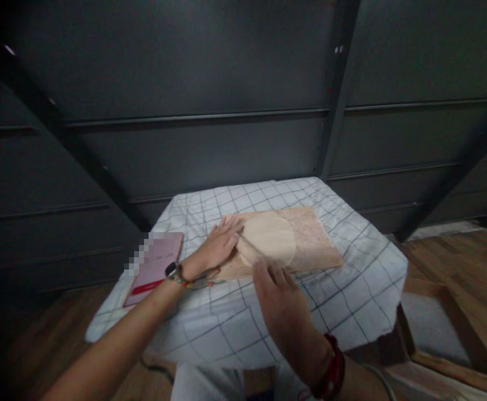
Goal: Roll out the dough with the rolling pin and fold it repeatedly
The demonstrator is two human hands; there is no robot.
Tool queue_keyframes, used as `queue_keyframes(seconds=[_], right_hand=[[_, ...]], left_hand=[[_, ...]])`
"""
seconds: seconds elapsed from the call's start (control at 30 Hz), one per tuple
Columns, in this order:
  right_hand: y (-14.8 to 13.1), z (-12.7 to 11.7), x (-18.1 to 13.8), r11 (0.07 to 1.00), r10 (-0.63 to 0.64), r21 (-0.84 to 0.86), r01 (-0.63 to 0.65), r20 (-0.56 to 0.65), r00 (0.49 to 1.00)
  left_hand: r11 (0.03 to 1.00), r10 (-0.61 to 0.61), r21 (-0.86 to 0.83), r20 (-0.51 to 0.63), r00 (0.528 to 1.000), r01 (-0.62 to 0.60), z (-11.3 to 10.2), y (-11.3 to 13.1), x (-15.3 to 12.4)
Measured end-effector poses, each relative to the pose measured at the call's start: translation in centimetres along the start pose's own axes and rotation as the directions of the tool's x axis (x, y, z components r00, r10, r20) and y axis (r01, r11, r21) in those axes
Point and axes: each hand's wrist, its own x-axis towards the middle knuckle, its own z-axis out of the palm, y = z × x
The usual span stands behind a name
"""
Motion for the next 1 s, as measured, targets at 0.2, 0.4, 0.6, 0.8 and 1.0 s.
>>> queue_keyframes(seconds=[0.2,0.4,0.6,0.8,1.0], right_hand=[[5.8,1.4,0.6,0.999,-0.024,0.048,0.026,-0.038,0.999],[3.3,0.6,0.5,1.000,-0.008,-0.029,0.009,0.017,1.000],[0.4,0.1,-0.3,0.997,0.007,-0.076,-0.004,0.037,0.999],[6.0,1.0,0.7,0.996,-0.084,0.015,0.083,0.033,0.996],[4.4,0.7,0.2,0.998,-0.060,-0.009,0.061,0.034,0.998]], left_hand=[[0.996,-0.018,0.085,-0.045,0.999,0.022,0.0,2.1,3.2],[0.998,0.003,0.066,-0.105,0.994,0.004,0.6,1.1,1.3],[0.999,-0.035,0.009,-0.087,0.996,0.036,0.8,-0.4,-1.2],[0.994,-0.007,0.109,-0.167,0.986,0.025,0.6,1.1,1.2],[0.993,-0.005,0.118,-0.180,0.984,0.027,0.9,1.0,-0.2]])
